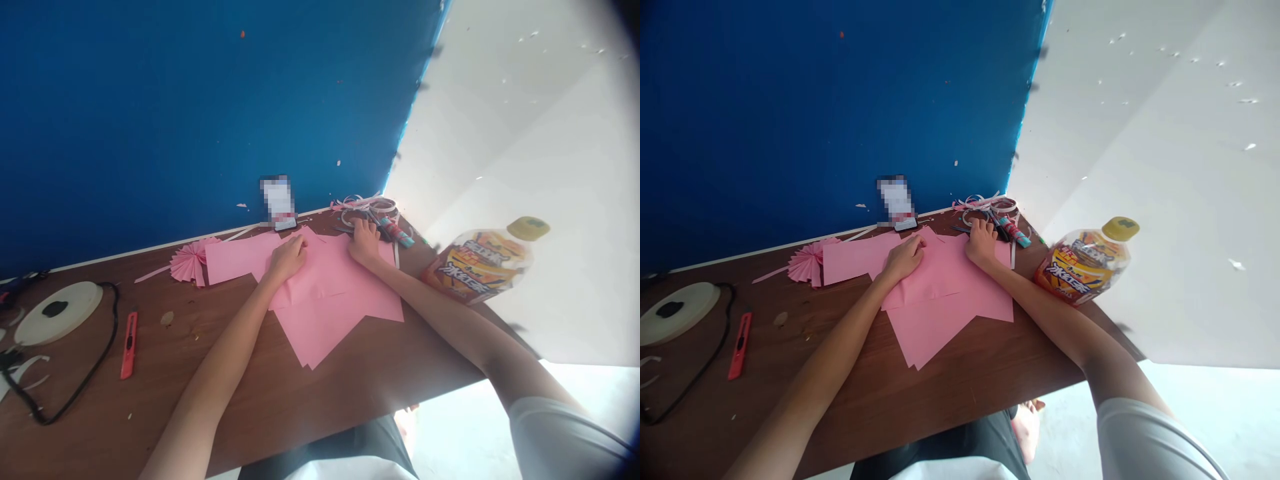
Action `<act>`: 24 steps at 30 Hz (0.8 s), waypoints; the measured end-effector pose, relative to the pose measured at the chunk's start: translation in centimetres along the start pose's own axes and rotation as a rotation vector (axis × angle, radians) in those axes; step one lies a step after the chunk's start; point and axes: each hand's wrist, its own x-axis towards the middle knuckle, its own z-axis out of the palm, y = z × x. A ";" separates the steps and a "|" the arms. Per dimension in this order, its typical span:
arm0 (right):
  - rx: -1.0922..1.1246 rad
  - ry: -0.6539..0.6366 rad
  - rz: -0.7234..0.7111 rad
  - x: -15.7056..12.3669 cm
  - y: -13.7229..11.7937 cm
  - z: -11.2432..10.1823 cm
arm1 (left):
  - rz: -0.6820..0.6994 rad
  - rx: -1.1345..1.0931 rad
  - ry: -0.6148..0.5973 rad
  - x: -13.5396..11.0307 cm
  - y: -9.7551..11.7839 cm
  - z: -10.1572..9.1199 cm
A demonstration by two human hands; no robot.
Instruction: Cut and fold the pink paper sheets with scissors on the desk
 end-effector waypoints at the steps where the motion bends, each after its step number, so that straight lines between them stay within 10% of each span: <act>1: 0.003 0.000 0.001 0.0 0.0 0.0 | -0.001 -0.001 -0.004 0.0 0.1 -0.1; 24: -0.032 0.002 0.028 -0.2 -0.4 -0.4 | -0.006 -0.036 -0.055 -0.1 0.0 -0.8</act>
